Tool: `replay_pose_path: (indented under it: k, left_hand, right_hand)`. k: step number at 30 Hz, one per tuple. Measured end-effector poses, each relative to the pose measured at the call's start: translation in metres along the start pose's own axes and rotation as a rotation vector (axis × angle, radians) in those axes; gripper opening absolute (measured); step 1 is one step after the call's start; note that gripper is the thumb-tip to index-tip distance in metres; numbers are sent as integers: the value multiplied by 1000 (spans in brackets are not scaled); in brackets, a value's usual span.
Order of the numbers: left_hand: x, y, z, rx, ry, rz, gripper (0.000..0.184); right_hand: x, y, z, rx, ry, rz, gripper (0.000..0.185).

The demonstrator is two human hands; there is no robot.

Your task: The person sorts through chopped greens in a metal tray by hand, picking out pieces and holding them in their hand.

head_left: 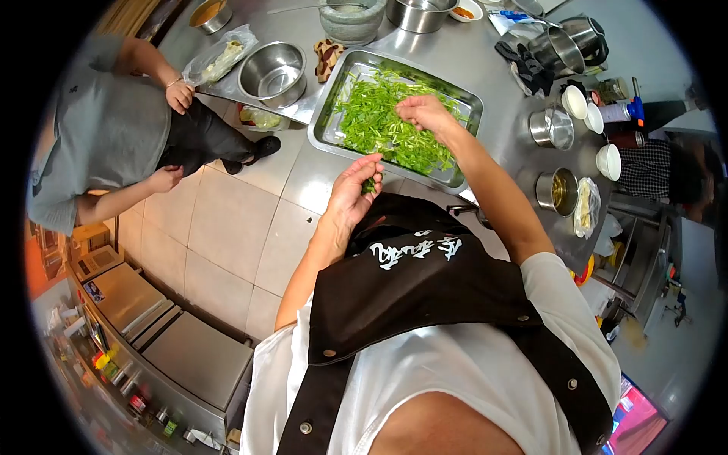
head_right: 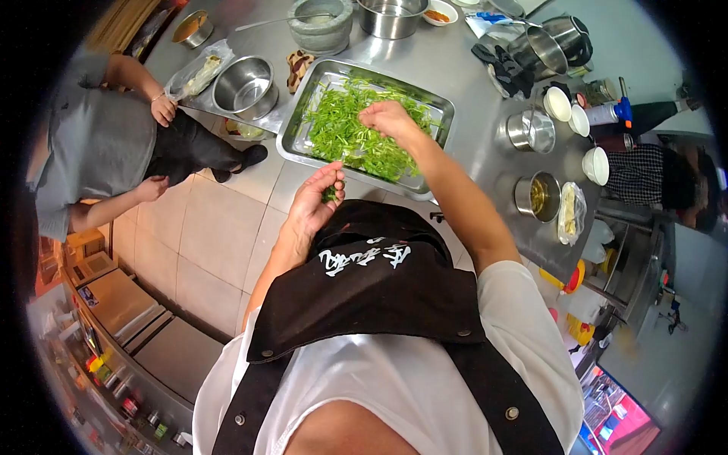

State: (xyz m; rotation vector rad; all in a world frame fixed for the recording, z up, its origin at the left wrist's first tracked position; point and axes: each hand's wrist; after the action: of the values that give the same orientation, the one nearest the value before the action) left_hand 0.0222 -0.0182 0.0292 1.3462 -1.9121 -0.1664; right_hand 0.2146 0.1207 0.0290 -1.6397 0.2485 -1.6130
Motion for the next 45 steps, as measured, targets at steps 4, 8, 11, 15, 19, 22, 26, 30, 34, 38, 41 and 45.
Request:
replay_pose_path:
  k: [4, 8, 11, 15, 19, 22, 26, 30, 34, 38, 41, 45]
  left_hand:
    - [-4, -1, -9, -20, -6, 11, 21]
    - [-13, -3, -13, -19, -56, 0, 21]
    - [-14, 0, -21, -32, -63, -1, 23]
    - [-17, 0, -28, -14, -24, -35, 16]
    - [-22, -4, -24, -5, 17, -82, 9]
    - [-22, -6, -22, -4, 32, -94, 7]
    - [-20, -7, -22, -11, 36, -112, 7]
    - [-20, -9, -24, -87, 12, -171, 8]
    - [-19, -10, -27, -192, -17, -217, 6]
    - [-19, -13, -26, -244, -9, -222, 5]
    - [-17, -13, -26, -339, 5, -217, 8]
    - [-14, -11, -29, -431, -63, -195, 11]
  right_hand:
    - [18, 3, -5, -226, -164, -8, 17]
    - [27, 9, -9, -297, -243, 24, 19]
    - [35, 9, -11, -269, -237, 54, 17]
    - [38, 14, -13, -115, -211, 156, 14]
    - [50, 15, -19, -34, -189, 174, 13]
    - [50, 16, -19, -65, -173, 156, 13]
    - [57, 15, -19, -20, -110, 222, 15]
    - [52, 23, -22, 116, -98, 468, 19]
    - [64, 14, -24, 410, 120, 557, 15]
    - [67, 17, -27, 585, 263, 677, 10]
    - [76, 17, -27, 605, 232, 673, 10]
    - [80, 16, -25, 715, 310, 727, 9]
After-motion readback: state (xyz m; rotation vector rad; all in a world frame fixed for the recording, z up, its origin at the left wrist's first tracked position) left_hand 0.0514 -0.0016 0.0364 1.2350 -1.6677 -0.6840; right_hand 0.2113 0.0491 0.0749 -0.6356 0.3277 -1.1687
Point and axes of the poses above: each hand's wrist, its own x-axis away from the middle knuckle, its own z-axis out of the back of the hand, y = z × x, and after that the axes turned 14 degrees about -z, right-handed
